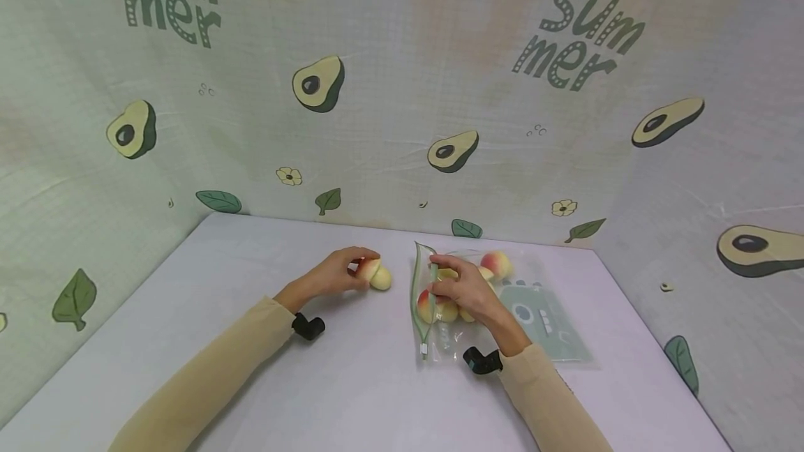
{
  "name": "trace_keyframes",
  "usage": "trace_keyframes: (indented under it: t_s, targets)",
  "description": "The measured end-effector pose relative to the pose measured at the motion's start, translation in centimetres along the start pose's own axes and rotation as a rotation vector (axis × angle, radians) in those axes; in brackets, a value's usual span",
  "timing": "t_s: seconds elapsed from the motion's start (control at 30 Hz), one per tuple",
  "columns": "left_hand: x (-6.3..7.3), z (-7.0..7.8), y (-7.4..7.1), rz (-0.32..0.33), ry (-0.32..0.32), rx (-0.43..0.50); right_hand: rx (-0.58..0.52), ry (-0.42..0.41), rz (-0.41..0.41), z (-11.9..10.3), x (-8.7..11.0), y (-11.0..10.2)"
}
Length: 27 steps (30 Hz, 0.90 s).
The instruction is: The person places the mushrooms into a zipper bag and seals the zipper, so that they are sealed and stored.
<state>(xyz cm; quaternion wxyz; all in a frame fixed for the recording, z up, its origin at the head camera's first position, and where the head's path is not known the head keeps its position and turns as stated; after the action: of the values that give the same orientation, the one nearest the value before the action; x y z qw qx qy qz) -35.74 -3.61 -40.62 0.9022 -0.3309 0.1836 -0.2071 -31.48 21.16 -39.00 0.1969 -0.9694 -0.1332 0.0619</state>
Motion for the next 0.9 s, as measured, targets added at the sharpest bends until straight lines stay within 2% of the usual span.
trace_keyframes:
  t_s: [0.3,0.67,0.9]
  targets:
    - [0.08,0.62,0.48,0.010,0.066,-0.027,-0.015,0.011,-0.003,0.14,0.05,0.07]
    - [0.39,0.50,0.91,0.037,0.016,-0.039,-0.027,0.003,-0.011,0.11,-0.06,0.12]
    - [0.42,0.67,1.08,0.034,0.034,-0.012,-0.022,0.014,-0.004,0.10,-0.08,0.08]
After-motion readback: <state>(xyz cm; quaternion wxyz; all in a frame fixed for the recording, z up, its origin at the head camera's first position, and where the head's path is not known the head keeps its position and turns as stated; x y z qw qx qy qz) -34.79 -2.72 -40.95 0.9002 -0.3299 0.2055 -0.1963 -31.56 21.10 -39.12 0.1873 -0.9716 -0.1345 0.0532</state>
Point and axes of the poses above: each hand's wrist, its own x-axis away from the middle knuckle, its own y-axis out of the palm, z = x × y, the point moved 6 cm from there along -x, towards the middle knuckle, and after that the axes turned 2 degrees about z, right-handed, at the moved point
